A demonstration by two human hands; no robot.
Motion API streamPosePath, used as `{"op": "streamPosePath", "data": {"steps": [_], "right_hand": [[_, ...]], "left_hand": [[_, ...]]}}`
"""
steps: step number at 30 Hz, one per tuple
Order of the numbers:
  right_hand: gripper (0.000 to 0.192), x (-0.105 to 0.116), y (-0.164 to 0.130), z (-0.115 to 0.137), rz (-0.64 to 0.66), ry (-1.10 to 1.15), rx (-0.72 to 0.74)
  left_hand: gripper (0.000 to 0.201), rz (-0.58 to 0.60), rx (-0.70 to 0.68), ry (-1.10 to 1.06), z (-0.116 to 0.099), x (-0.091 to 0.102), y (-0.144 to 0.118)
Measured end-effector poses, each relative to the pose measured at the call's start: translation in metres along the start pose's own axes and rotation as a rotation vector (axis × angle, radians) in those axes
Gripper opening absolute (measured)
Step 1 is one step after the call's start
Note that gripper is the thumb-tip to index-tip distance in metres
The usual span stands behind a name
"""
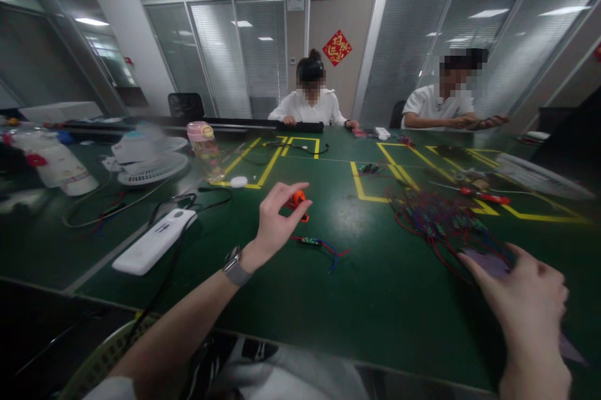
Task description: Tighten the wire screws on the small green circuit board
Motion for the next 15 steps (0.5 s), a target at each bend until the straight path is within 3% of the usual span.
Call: {"op": "streamPosePath", "data": {"steps": [1, 5, 8, 11, 15], "right_hand": [[0.076, 0.005, -0.002, 0.014, -0.007, 0.006, -0.024], [0.049, 0.026, -0.014, 0.096, 0.09, 0.277, 0.27], [0.035, 0.034, -0.034, 0.163, 0.371, 0.525, 0.528], [0.028, 0.03, -0.059, 0.217, 0.718, 0.58, 0.764], [0.032, 0.007, -0.079, 0.254, 0.865, 0.702, 0.842]], "left_hand": [[0.028, 0.0, 0.001, -0.001, 0.0, 0.0, 0.0], [0.028, 0.001, -0.002, 0.002, -0.001, 0.0, 0.0], [0.027, 0.006, -0.004, -0.004, -0.002, 0.0, 0.0], [0.027, 0.018, -0.004, 0.007, -0.002, 0.0, 0.0], [0.026, 0.01, 0.008, 0.016, -0.001, 0.001, -0.001]]}}
Point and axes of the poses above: each hand's wrist, its own y-axis towards the middle knuckle, its own x-axis out of the back of the hand, z = x × y, the point moved 1 cm from there along y, towards the middle knuckle, and after that the axes turned 5 degrees about -x, right-handed, at the moved point
